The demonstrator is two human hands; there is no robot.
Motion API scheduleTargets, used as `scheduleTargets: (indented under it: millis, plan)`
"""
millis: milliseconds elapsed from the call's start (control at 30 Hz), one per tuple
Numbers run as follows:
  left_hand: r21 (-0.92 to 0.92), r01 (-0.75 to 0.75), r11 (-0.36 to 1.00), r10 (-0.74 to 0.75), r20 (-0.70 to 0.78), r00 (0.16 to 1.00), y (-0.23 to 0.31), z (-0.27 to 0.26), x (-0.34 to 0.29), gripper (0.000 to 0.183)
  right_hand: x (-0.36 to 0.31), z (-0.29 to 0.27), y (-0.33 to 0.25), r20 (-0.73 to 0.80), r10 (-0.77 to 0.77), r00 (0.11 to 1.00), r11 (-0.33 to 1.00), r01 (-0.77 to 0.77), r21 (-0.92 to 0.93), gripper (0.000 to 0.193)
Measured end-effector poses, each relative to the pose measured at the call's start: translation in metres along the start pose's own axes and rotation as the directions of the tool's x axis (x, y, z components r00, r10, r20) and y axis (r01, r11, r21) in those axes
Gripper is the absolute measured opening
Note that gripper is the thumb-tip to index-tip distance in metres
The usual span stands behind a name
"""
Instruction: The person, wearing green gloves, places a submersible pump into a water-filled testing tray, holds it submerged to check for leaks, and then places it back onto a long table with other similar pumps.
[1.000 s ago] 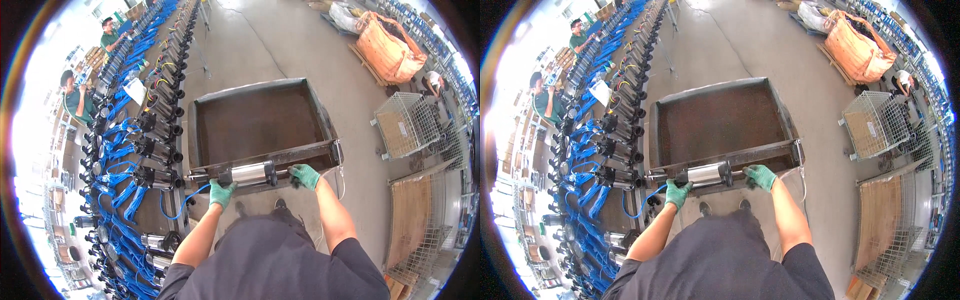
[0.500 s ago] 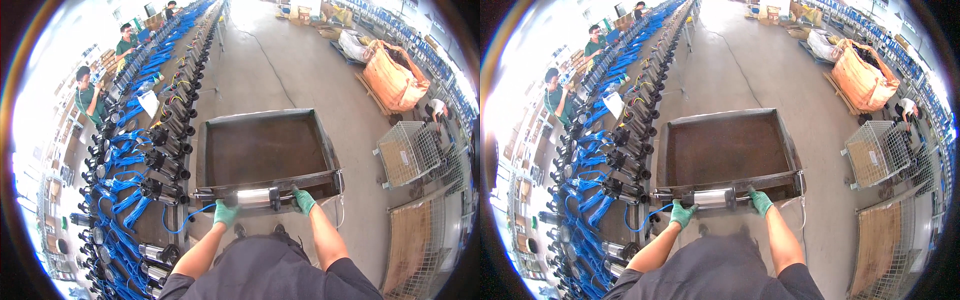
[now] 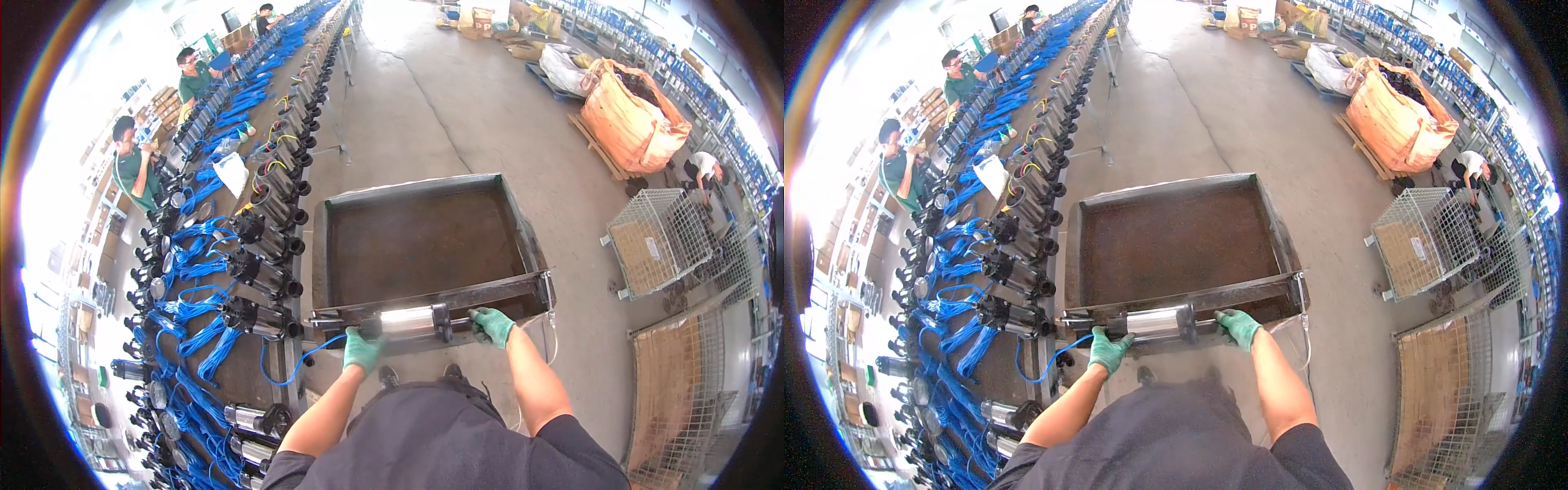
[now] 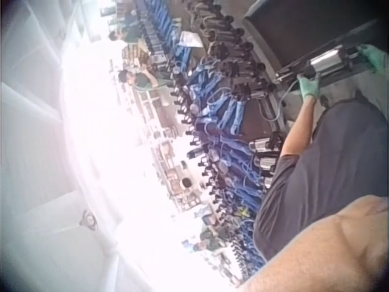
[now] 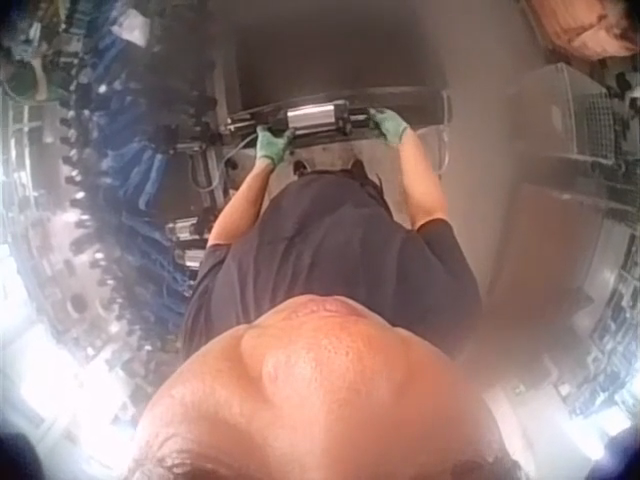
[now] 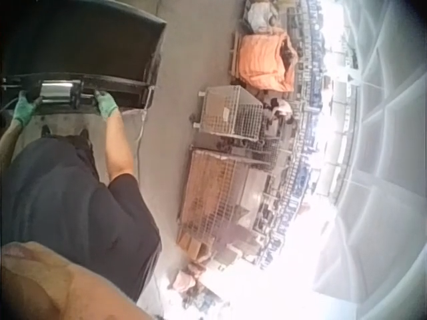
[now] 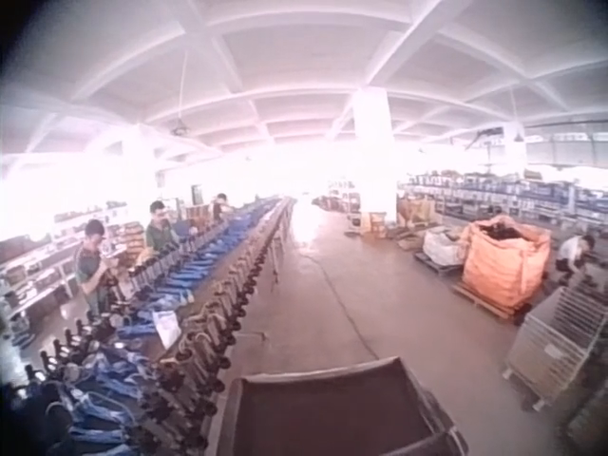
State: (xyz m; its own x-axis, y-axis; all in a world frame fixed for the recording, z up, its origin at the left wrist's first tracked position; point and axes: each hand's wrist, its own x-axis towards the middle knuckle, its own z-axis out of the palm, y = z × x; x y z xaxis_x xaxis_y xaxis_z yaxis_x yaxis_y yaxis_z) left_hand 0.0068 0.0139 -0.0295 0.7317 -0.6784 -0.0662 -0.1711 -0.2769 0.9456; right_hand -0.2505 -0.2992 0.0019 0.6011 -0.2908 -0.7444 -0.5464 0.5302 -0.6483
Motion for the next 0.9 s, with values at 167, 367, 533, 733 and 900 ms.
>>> scheduleTargets:
  millis: [167,367,533,733,900]
  plan:
    - [0.185,0.255,0.949,-0.275,0.094,0.957,0.070,0.007,-0.005,0.071,-0.025,-0.005,0.003,0.014,-0.078,0.997,0.942,0.069,0.329,0.034]
    - [0.179,0.291,0.940,-0.297,0.004,0.955,0.072,0.014,-0.003,0.068,-0.013,0.004,-0.022,-0.235,-0.111,0.966,0.798,-0.055,-0.601,0.065]
    - [0.061,0.306,0.950,-0.306,-0.003,0.952,0.057,0.008,-0.004,0.070,-0.026,-0.015,-0.017,0.420,-0.664,0.618,0.071,0.612,-0.788,0.040]
    - [0.161,0.272,0.949,-0.273,-0.016,0.962,0.063,0.010,-0.004,0.070,-0.008,-0.016,0.003,0.142,-0.538,0.831,0.504,0.452,-0.736,0.036]
    - [0.098,0.270,0.958,-0.274,0.026,0.961,0.047,0.012,-0.002,0.071,0.048,0.000,0.041,-0.262,-0.232,0.937,0.960,0.176,-0.219,0.037]
